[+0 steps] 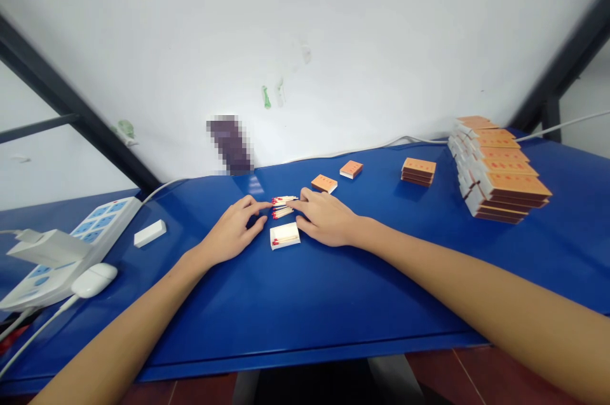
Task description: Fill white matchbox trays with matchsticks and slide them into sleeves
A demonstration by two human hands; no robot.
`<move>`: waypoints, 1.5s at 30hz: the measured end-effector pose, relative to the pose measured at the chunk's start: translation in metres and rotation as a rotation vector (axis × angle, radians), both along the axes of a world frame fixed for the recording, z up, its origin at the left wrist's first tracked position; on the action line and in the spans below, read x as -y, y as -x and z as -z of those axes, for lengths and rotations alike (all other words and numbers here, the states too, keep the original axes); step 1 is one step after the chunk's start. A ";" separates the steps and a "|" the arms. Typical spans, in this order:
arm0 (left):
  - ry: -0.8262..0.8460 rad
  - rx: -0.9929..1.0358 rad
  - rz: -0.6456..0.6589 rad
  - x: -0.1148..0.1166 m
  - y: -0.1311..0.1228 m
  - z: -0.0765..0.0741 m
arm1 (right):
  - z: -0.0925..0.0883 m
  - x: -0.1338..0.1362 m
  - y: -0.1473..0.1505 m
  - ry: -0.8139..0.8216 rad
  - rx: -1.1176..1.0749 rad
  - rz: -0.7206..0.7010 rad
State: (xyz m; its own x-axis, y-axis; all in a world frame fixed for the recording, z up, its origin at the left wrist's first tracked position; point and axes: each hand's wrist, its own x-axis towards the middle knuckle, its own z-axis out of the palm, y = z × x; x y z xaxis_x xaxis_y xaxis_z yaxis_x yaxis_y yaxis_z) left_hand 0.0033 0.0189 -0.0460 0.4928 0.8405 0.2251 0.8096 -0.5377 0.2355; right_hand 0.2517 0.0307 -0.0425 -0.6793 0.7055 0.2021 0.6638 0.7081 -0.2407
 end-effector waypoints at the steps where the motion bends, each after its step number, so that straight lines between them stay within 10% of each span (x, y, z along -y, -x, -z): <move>1: 0.002 0.002 0.000 0.000 0.000 0.000 | 0.000 0.000 0.000 -0.001 0.000 0.000; 45: 0.017 -0.021 -0.039 -0.001 0.000 0.001 | 0.001 -0.001 -0.001 0.003 -0.011 0.008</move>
